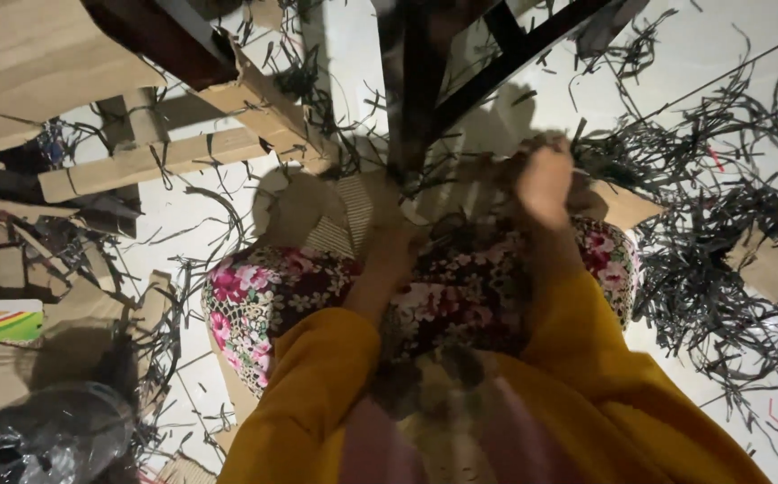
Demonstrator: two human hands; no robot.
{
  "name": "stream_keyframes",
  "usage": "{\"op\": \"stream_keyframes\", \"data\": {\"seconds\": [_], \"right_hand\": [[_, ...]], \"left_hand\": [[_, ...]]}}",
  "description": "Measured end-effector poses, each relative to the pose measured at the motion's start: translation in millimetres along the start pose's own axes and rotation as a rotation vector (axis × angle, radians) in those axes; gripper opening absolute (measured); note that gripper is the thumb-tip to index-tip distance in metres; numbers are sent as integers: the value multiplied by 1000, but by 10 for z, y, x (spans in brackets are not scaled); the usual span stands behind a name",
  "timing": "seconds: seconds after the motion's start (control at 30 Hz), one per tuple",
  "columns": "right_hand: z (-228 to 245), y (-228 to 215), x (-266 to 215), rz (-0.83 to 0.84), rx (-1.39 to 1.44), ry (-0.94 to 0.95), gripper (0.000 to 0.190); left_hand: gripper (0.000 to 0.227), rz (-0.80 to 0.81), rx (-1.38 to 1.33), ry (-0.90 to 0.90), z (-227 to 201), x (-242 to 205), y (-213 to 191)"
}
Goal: The person wraps a chair leg with brown paper and secures it with black string. They use a metal tool to tighten the string and continue wrapping additional sections of the leg.
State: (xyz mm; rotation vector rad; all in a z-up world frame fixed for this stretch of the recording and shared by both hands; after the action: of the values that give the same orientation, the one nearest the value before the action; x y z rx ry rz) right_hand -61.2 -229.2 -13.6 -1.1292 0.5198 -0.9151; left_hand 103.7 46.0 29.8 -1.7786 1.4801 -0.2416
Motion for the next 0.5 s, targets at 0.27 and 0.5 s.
{"op": "stream_keyframes", "data": {"seconds": [0.27, 0.5], "right_hand": [[679, -1751, -528, -335, 190, -363, 18], [620, -1971, -561, -441, 370, -399, 18]], "left_hand": [[67, -258, -313, -125, -315, 20, -464], [71, -244, -253, -96, 217, 845, 849]]}}
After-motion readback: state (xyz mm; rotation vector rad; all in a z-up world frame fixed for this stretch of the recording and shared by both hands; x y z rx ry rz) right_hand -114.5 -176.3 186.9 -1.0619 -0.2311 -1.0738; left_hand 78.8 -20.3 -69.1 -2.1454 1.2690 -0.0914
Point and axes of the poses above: each hand's wrist, its own x-axis towards the middle knuckle, its own y-axis out of the palm, z = x × y, the point moved 2 cm from there along x, towards the middle knuckle, and after that the axes turned 3 degrees about -y, right-handed, at the moved point
